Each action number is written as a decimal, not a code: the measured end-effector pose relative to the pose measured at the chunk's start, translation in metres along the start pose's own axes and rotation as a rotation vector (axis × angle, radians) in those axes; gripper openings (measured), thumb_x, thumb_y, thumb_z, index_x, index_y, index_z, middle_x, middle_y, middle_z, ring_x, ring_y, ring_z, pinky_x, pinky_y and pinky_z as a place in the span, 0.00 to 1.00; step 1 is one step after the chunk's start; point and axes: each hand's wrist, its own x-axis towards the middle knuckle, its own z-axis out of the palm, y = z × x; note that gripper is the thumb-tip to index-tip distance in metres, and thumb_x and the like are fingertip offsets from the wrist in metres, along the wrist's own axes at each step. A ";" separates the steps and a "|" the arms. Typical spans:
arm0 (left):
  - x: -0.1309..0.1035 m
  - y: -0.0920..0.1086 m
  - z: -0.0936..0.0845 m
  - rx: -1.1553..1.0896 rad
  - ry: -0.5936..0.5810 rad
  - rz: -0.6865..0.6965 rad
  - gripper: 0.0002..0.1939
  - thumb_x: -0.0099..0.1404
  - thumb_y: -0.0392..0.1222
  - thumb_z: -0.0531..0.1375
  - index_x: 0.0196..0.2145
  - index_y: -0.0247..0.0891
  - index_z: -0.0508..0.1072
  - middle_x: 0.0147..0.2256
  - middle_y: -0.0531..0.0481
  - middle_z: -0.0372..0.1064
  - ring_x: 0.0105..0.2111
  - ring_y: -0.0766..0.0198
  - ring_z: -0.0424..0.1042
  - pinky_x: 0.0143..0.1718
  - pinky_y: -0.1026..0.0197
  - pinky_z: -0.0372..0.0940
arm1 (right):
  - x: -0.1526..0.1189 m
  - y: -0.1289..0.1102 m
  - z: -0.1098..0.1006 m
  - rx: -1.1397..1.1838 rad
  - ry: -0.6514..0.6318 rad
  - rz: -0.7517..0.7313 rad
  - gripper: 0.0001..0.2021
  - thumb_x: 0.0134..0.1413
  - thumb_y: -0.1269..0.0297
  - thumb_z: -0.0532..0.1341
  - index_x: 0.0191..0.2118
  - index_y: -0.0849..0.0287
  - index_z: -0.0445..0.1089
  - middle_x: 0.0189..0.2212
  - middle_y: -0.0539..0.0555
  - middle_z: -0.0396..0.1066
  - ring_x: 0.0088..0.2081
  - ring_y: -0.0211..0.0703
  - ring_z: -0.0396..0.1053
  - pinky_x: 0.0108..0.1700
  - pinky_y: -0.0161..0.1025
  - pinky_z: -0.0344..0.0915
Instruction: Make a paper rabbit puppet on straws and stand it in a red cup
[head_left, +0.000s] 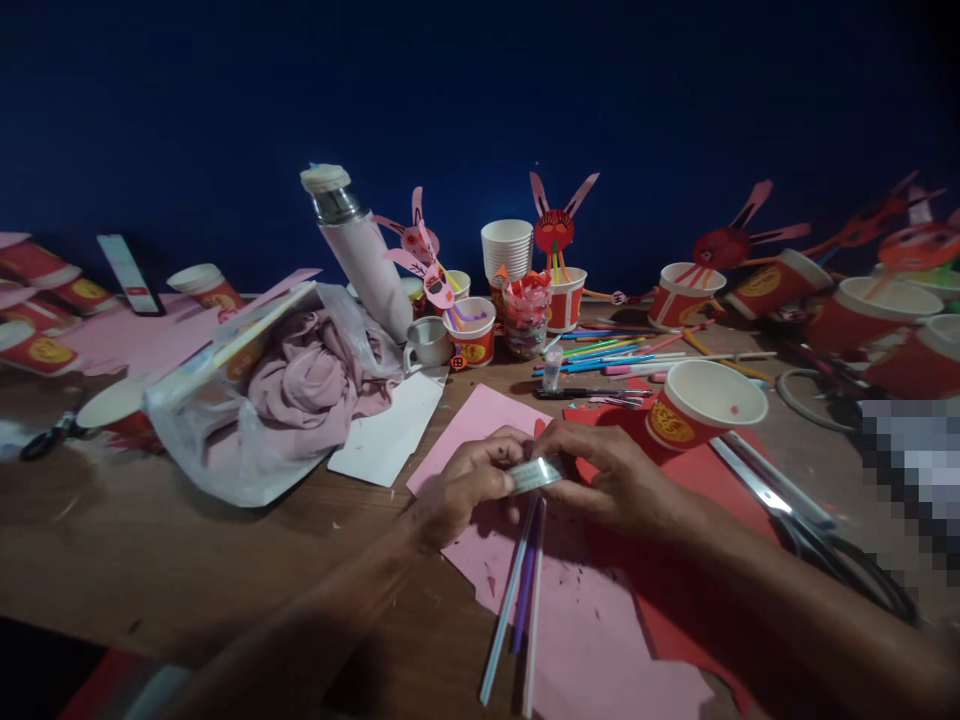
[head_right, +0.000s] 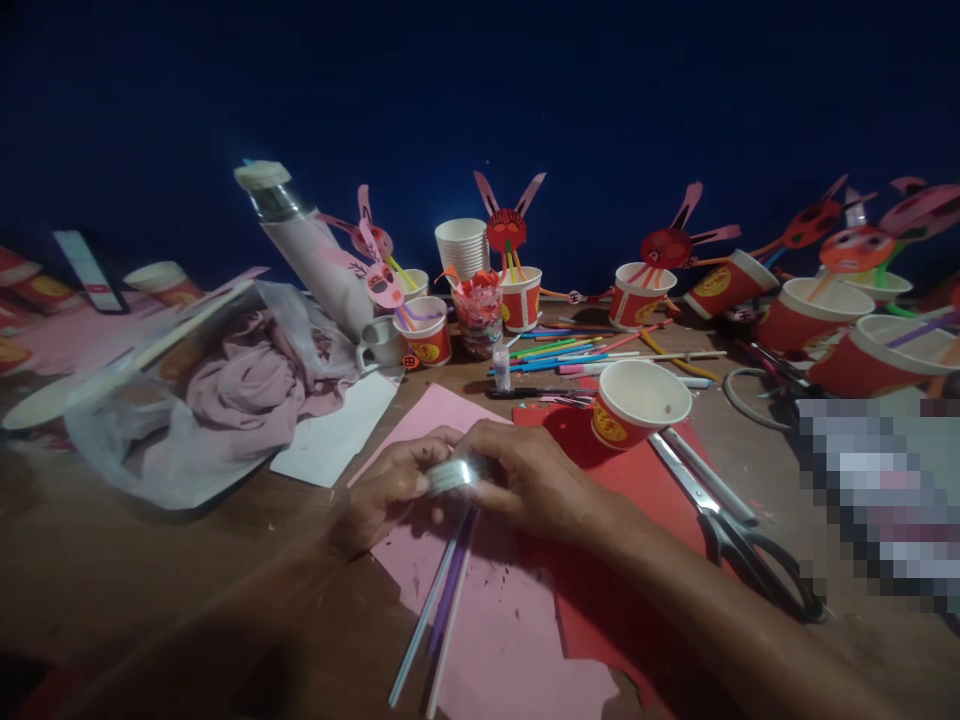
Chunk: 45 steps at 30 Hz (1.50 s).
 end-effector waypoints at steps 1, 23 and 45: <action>0.000 0.002 0.001 0.044 0.001 0.008 0.08 0.49 0.41 0.55 0.27 0.33 0.66 0.36 0.48 0.57 0.28 0.67 0.63 0.25 0.66 0.60 | 0.001 -0.001 0.001 -0.036 -0.004 -0.025 0.03 0.51 0.69 0.58 0.34 0.61 0.66 0.27 0.51 0.68 0.26 0.35 0.63 0.28 0.31 0.58; 0.000 0.000 0.003 -0.187 -0.045 0.117 0.07 0.45 0.37 0.55 0.25 0.33 0.67 0.36 0.48 0.55 0.29 0.65 0.63 0.24 0.63 0.62 | 0.001 -0.003 0.001 0.142 0.098 0.026 0.07 0.47 0.74 0.59 0.34 0.60 0.65 0.27 0.48 0.65 0.26 0.33 0.62 0.29 0.30 0.59; 0.002 0.000 0.000 -0.358 -0.018 0.039 0.09 0.46 0.36 0.57 0.28 0.31 0.68 0.30 0.45 0.68 0.25 0.61 0.70 0.22 0.63 0.64 | 0.003 0.003 -0.006 0.242 0.033 0.075 0.05 0.49 0.70 0.60 0.35 0.60 0.68 0.31 0.50 0.68 0.30 0.35 0.64 0.31 0.32 0.60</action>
